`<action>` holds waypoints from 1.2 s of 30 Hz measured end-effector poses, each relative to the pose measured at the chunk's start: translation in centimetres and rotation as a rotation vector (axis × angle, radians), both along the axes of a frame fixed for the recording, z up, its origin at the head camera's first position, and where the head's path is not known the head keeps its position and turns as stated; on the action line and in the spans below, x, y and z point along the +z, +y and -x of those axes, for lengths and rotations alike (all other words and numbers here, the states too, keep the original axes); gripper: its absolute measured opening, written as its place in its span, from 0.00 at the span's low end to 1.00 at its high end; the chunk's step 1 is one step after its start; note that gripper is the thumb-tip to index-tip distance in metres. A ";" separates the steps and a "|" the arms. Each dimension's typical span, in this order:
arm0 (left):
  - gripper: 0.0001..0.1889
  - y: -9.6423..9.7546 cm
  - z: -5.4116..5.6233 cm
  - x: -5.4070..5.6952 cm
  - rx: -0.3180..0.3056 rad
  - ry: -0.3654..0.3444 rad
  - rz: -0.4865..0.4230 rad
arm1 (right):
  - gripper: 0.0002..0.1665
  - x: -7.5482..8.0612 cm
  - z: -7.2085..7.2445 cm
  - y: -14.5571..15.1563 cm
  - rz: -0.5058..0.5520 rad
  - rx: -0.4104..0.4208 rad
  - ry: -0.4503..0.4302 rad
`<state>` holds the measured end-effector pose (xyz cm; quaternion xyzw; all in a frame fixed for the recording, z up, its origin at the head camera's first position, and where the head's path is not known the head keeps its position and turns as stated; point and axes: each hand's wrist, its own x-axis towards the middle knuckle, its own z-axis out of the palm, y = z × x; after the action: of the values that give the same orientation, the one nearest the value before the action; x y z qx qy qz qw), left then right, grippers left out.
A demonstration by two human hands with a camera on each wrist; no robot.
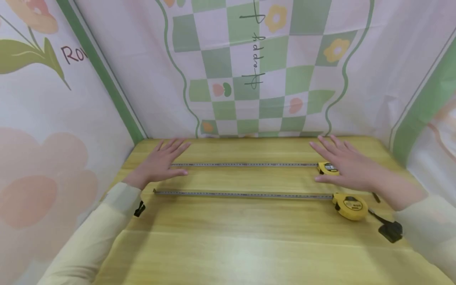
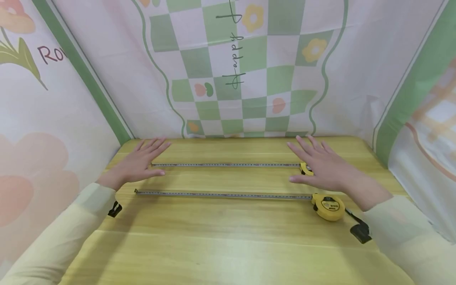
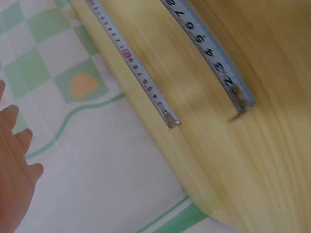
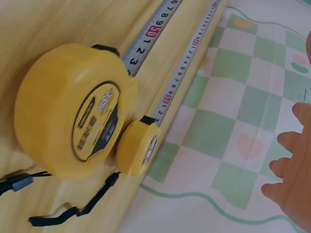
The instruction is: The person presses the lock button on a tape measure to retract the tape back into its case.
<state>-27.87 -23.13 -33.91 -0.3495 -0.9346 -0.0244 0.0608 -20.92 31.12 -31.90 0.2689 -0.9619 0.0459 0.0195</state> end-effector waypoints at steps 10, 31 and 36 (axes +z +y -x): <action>0.46 -2.2 -0.6 -0.7 0.030 -0.023 -0.051 | 0.56 -0.2 -0.9 1.8 0.055 -0.042 -0.036; 0.43 -6.0 -2.0 -2.9 0.093 -0.010 -0.169 | 0.53 -2.6 -2.6 4.2 0.171 -0.045 0.060; 0.43 -6.8 -2.5 -4.0 0.082 -0.010 -0.205 | 0.53 -3.6 -3.0 4.6 0.213 -0.044 0.041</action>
<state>-25.42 -29.97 -37.88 -0.3028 -0.9411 -0.1190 0.0922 -17.94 35.70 -35.46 0.2450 -0.9567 0.1416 0.0688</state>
